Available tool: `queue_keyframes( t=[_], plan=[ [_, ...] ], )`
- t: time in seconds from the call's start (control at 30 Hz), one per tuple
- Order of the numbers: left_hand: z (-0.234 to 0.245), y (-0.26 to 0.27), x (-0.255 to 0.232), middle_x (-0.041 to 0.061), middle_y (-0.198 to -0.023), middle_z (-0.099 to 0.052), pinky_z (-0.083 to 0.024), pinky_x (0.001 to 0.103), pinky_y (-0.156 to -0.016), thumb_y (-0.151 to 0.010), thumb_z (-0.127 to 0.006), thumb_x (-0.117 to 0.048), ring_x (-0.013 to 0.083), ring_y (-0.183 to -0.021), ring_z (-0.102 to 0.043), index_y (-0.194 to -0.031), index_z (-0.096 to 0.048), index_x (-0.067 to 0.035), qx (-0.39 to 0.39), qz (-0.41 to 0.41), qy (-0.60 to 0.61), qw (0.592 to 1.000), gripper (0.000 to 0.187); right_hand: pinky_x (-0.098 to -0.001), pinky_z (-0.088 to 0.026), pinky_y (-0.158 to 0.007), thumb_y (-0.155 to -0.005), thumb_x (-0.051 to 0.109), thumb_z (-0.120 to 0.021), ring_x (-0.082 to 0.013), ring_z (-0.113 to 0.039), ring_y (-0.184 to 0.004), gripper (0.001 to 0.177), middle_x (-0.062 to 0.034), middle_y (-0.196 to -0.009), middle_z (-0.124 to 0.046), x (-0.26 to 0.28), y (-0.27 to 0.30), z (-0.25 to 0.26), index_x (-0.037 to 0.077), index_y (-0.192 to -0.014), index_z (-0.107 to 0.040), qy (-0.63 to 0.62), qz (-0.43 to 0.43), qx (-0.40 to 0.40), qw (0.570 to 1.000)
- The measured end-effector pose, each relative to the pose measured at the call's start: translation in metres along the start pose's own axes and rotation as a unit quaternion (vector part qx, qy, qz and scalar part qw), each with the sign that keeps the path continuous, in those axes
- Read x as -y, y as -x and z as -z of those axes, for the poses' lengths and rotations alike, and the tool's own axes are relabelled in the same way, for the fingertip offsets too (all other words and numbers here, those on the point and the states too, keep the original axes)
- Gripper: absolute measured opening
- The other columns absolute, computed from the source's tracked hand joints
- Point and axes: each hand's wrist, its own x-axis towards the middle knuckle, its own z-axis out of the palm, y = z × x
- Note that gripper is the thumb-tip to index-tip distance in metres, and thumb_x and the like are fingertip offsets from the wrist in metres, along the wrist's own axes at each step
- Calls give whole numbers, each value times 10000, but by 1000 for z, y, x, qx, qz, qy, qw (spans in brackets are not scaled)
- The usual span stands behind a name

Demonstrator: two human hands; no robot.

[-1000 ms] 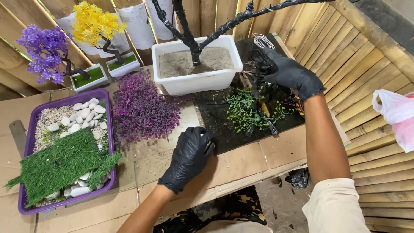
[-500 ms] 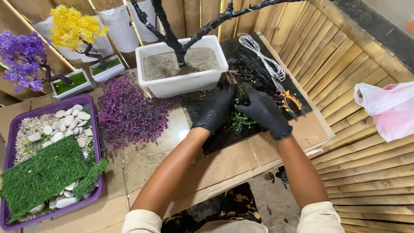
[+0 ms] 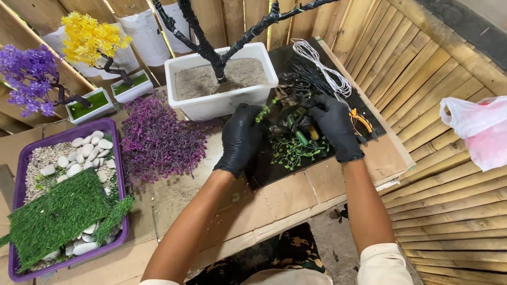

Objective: The person arranges a bonsai tree in a white rectangular pot, adjusting the soil and positioning the trunk. They then use shears to trim small green plants and handle a patch of artificial green moss, preparing to place it into a purple tray filled with white stones and gravel.

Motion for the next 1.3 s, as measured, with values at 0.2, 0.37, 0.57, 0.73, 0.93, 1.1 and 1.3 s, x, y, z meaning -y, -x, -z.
queue_keyframes(
  t=[0.2, 0.37, 0.57, 0.73, 0.93, 1.1, 1.3],
  plan=[
    [36, 13, 15, 179, -949, -695, -593, 449, -820, -857, -785, -29, 415, -1037, -684, -1002, -723, -86, -221, -63, 77, 970, 168, -325, -613, -607, -939, 305, -736, -174, -719, -659, 190, -40, -789, -732, -21, -43, -14, 214, -1103, -766, -43, 12, -102, 994],
    [64, 23, -4, 105, -1006, -687, -543, 304, -895, -924, -757, -65, 230, -1021, -687, -1034, -725, -81, -216, -28, 214, 952, 115, -386, -592, -691, -989, 177, -676, -270, -739, -840, 171, -107, -907, -743, 2, -63, -13, 152, -1139, -754, -31, 89, -88, 992],
    [66, 31, -9, 119, -1007, -672, -548, 341, -891, -939, -749, -98, 255, -1025, -680, -1076, -754, -75, -175, -7, 247, 953, 138, -419, -538, -929, -971, -13, -546, -304, -688, -1030, 318, -134, -1048, -748, 53, -42, 23, 115, -1158, -770, -43, 167, 39, 984],
    [52, 39, -3, 101, -1021, -652, -530, 332, -913, -907, -749, -49, 218, -1033, -656, -1053, -763, -82, -161, -5, 249, 955, 150, -567, -464, -979, -1027, 22, -589, -517, -560, -1125, 234, -248, -1134, -638, 68, -37, 43, 104, -1154, -768, 42, 224, 41, 973],
    [35, 47, 9, 152, -1171, -654, -527, 420, -979, -926, -728, -56, 353, -1115, -666, -1094, -750, -48, -147, -58, 222, 962, 169, -488, -564, -816, -1081, -19, -462, -363, -670, -971, 272, -234, -1069, -703, 56, -54, 30, 21, -1223, -689, -79, 202, 88, 972],
    [26, 48, 28, 191, -1302, -622, -541, 450, -966, -960, -595, 1, 369, -1231, -621, -1185, -702, -41, -118, -168, 127, 970, 252, -200, -458, -399, -1065, -3, -458, -99, -641, -578, 310, -58, -878, -672, 85, -72, 18, 146, -1030, -728, -201, 23, -27, 979],
    [33, 48, 19, 157, -1124, -722, -523, 486, -907, -931, -592, 20, 385, -1201, -581, -1126, -693, -53, -104, -198, 97, 970, 231, -443, -332, -1199, -918, 167, -661, -286, -425, -1453, 640, -85, -1592, -450, 135, -65, 28, 109, -1522, -453, 171, 22, 218, 961]
  ],
)
